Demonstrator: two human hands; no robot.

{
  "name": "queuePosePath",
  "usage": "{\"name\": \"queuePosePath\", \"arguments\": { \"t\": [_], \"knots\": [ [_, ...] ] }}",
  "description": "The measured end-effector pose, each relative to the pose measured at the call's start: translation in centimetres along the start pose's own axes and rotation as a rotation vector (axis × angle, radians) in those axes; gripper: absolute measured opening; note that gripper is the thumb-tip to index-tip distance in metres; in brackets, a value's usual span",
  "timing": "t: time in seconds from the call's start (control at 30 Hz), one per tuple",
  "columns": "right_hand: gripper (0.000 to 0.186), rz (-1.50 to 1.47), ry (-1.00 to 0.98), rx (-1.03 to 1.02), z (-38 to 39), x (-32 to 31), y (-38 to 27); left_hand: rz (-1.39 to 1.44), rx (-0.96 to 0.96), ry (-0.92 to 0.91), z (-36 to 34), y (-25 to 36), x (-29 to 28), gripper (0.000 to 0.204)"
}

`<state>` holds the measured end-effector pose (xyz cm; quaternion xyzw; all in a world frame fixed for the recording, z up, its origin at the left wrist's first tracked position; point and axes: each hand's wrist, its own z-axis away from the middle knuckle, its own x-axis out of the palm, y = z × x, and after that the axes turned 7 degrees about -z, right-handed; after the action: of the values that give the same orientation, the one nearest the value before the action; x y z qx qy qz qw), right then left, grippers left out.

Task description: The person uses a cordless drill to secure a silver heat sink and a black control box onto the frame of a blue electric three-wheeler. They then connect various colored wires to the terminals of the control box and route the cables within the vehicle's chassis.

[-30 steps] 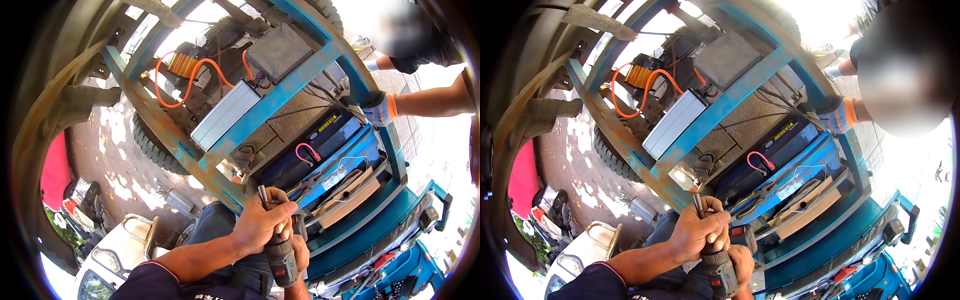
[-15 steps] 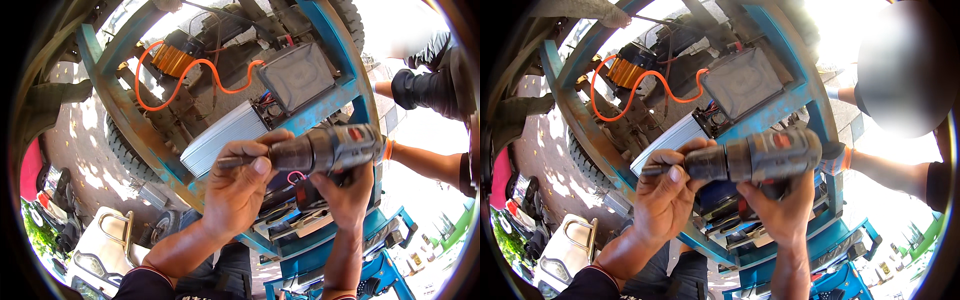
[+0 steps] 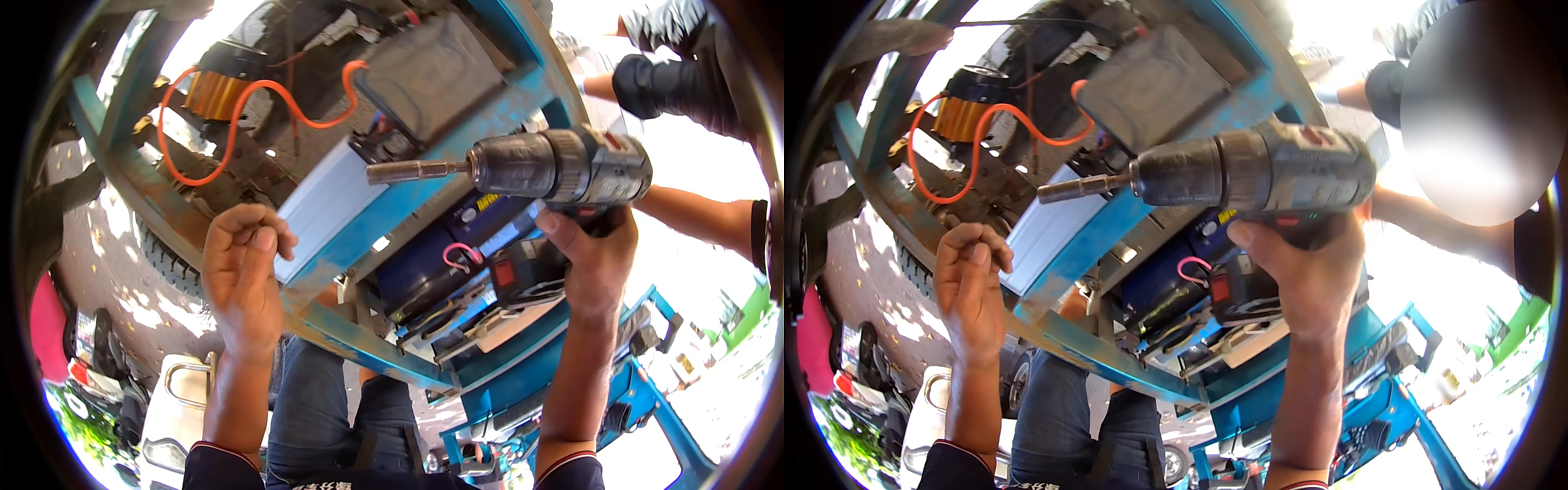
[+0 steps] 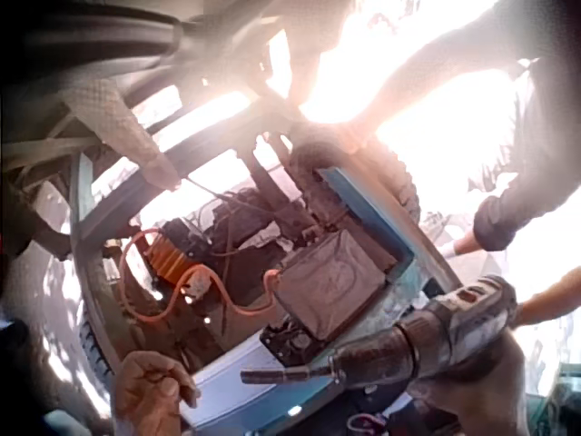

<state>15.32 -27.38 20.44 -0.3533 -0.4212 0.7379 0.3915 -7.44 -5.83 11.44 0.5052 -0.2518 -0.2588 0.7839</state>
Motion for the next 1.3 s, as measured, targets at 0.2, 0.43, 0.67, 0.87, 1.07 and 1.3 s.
{"name": "queuePosePath", "arguments": {
  "t": [0.2,0.43,0.67,0.87,1.07,1.3],
  "knots": [
    [0.045,-0.327,0.256,0.246,12.1,-8.1,9.0,-0.304,-0.238,-0.208,5.7,-2.0,3.0,0.018],
    [0.044,-0.82,0.357,0.466,31.6,-9.7,16.9,-0.368,-0.266,-0.461,12.0,-3.7,9.0,0.016],
    [0.036,-1.119,0.51,0.735,47.5,-8.2,23.0,-0.514,-0.306,-0.757,20.7,-6.0,16.8,0.024],
    [0.035,-1.139,0.478,0.662,55.2,-9.9,25.4,-0.67,-0.223,-1.009,29.7,-9.0,22.3,0.028],
    [0.031,-1.182,0.575,0.491,61.5,-9.5,28.9,-0.858,0.219,-1.374,40.4,-10.2,29.8,0.032],
    [0.038,-1.206,0.689,0.687,67.3,-9.1,29.6,-0.978,0.572,-1.531,46.4,-13.1,30.1,0.025]
  ]
}}
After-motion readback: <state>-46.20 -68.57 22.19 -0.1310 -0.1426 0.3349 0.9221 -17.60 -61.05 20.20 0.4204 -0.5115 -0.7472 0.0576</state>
